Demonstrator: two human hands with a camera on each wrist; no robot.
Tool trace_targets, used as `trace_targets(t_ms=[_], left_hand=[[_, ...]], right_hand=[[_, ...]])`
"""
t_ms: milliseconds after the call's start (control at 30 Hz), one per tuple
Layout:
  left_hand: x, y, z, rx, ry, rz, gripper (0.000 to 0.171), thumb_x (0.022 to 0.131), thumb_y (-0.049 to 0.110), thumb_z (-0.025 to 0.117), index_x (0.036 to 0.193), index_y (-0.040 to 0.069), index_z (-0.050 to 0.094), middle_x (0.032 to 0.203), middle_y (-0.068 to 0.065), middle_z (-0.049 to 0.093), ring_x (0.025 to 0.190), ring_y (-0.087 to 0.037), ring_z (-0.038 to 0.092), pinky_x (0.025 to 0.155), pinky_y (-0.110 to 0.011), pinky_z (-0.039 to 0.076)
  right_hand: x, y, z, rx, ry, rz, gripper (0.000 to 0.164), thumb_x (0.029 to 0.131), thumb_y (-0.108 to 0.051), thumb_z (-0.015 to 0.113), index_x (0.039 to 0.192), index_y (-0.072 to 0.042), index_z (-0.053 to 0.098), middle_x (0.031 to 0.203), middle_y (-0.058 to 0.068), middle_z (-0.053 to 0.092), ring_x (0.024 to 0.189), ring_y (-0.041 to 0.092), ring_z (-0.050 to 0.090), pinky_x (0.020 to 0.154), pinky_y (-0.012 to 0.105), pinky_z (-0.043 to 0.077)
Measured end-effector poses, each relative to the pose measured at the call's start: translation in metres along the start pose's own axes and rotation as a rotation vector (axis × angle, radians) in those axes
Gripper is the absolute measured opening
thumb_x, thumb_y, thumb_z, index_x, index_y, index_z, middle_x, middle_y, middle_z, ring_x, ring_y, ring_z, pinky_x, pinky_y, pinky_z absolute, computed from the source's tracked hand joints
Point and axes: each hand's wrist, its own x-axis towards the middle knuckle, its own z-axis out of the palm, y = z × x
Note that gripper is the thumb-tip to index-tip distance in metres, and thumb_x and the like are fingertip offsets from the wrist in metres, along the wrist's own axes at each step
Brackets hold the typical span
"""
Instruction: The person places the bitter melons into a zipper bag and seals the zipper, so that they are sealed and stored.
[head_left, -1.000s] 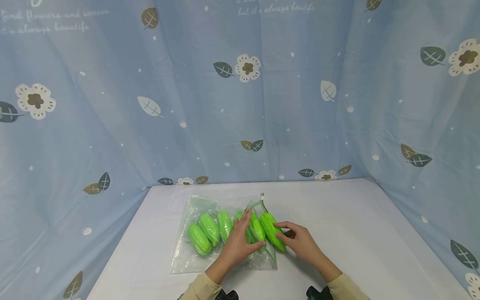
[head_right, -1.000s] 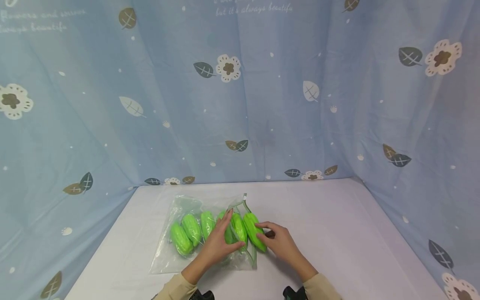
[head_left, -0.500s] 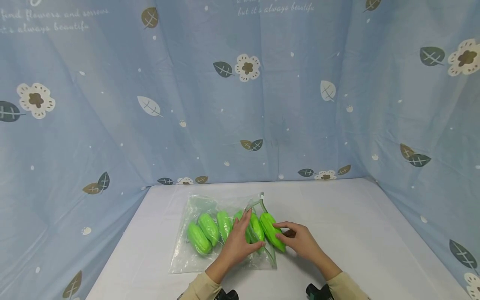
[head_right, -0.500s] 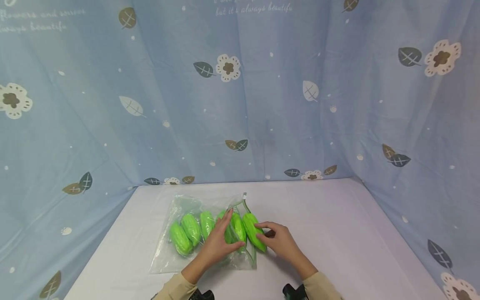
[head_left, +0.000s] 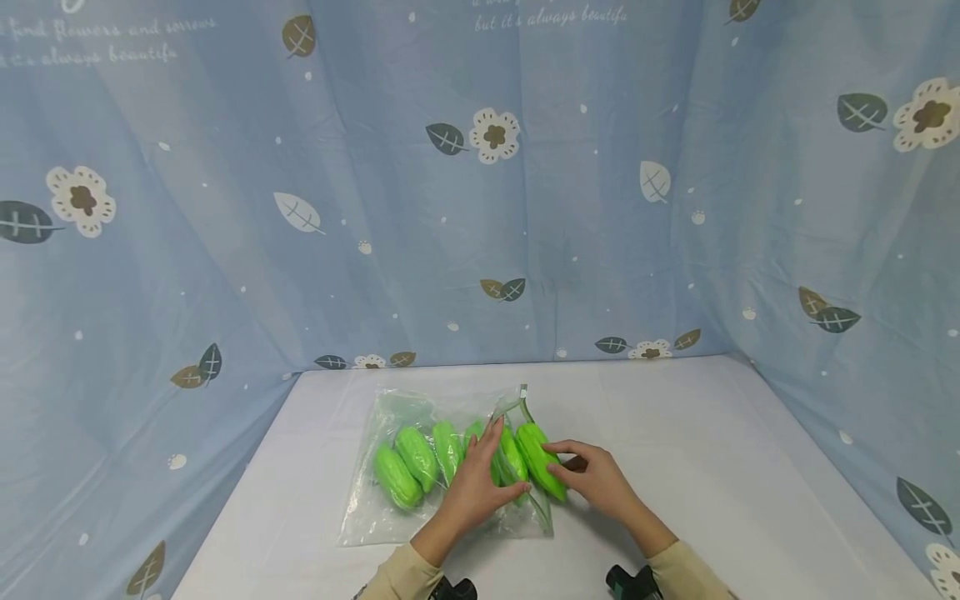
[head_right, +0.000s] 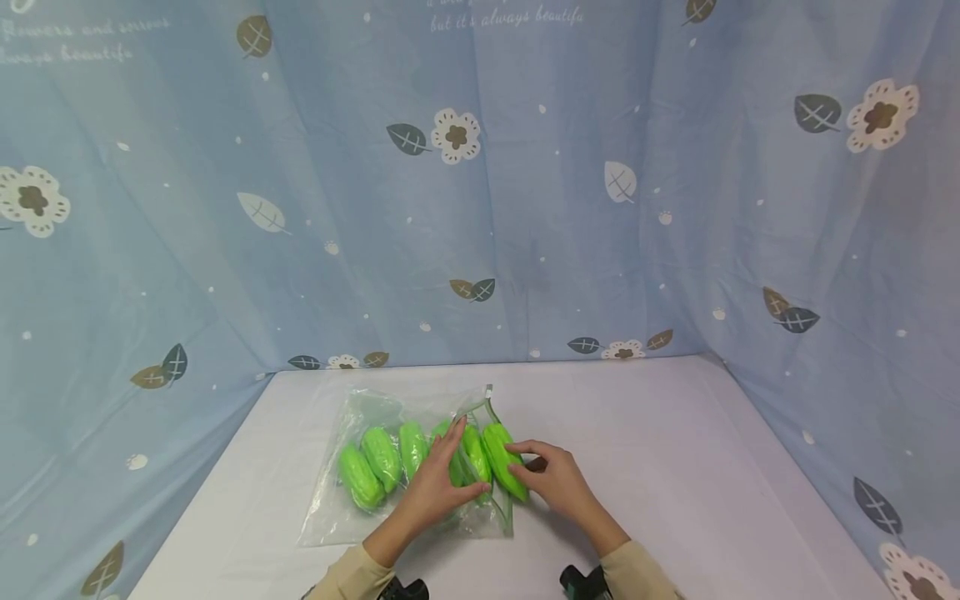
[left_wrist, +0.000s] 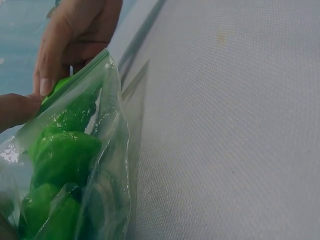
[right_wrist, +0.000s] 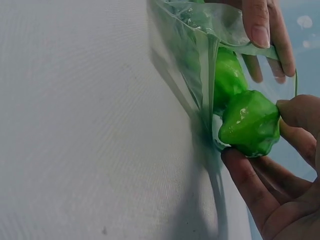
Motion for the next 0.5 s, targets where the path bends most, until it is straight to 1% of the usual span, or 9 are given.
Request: trace_targets(t_ms=[233,500], left_hand=[[0.0004,0.0003,0.0004,0.005,-0.011,-0.019,0.106,0.083,0.042,0.085,0.164,0.020,0.020,0.165,-0.016,0.025,0.145,-0.059,0.020,0.105,-0.076,0.032],[0.0012,0.0005,0.0008,0.019,-0.020,0.001,0.106,0.085,0.044,0.083,0.165,0.020,0.018,0.166,-0.015,0.026,0.145,-0.059,0.021,0.104,-0.076,0.034]], right_hand=[[0.0019,-0.0006,0.0021,0.007,0.005,0.001,0.033,0.094,-0.032,0.076,0.124,-0.019,0.072,0.130,0.011,0.068,0.094,0.018,0.072,0.075,0.025,0.059],[0.0029,-0.0028,0.0062,0.048,-0.010,-0.008,0.033,0.095,-0.032,0.075,0.125,-0.019,0.072,0.131,0.011,0.067,0.092,0.018,0.072,0.071,0.027,0.059]])
